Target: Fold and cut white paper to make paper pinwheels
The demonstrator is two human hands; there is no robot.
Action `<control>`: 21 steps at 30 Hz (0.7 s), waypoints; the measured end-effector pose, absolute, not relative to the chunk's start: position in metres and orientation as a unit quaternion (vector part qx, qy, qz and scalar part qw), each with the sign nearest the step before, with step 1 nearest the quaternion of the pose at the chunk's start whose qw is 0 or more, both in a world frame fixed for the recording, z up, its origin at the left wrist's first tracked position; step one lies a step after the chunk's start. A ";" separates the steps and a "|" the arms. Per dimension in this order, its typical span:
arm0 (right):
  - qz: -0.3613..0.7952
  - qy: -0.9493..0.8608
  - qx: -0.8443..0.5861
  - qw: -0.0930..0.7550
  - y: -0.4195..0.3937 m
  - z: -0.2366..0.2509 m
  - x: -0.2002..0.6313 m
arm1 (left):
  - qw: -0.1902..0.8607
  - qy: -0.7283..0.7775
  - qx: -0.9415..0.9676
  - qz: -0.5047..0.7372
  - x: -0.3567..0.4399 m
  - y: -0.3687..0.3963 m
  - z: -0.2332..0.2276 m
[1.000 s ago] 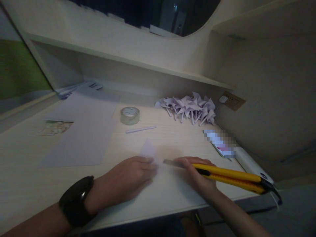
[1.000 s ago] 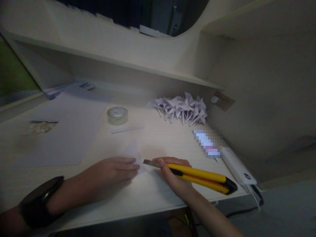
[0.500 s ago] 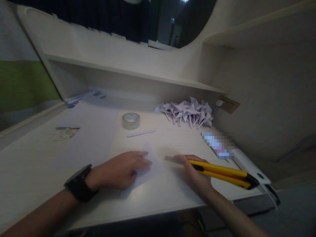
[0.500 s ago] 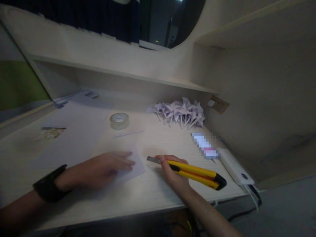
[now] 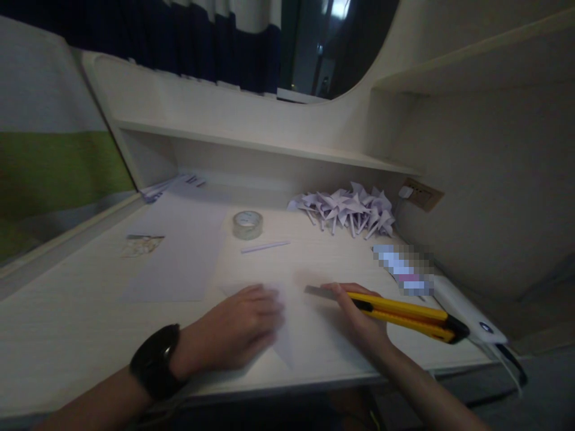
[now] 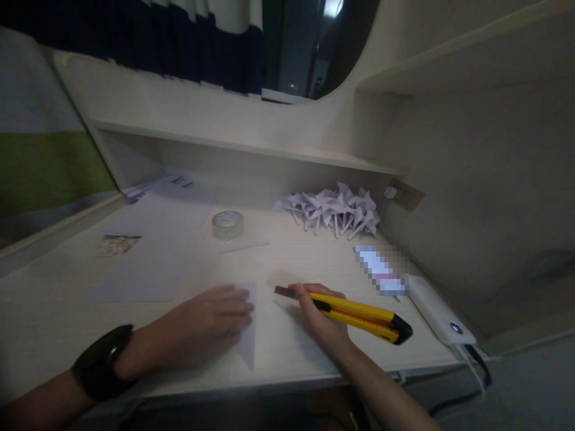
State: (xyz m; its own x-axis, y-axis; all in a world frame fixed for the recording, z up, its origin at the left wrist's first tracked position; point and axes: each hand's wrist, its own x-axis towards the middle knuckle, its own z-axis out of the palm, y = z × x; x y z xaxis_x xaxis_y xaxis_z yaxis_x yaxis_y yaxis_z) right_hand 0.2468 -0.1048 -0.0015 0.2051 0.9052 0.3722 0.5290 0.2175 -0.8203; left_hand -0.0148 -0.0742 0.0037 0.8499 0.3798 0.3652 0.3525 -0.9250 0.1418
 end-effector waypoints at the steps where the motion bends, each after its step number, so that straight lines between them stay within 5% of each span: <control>1: 0.190 -0.601 -0.594 0.501 -0.105 -0.002 0.247 | 0.038 0.184 0.964 0.188 -0.014 -0.075 0.002; 8: 0.211 -0.637 -0.557 0.490 -0.109 0.001 0.249 | -0.024 0.300 0.939 0.164 0.002 -0.074 -0.012; 21: 0.214 -0.684 -0.541 0.440 -0.117 -0.001 0.265 | 0.051 0.181 0.961 0.202 0.006 -0.070 -0.019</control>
State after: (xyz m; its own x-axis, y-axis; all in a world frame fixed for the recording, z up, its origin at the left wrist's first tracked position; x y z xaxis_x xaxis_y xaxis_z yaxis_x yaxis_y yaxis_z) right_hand 0.2654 -0.1170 -0.0007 -0.0284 0.9286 0.3700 0.5517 0.3233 -0.7688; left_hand 0.0058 -0.0703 -0.0188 0.8529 0.3679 0.3704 0.3267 -0.9296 0.1708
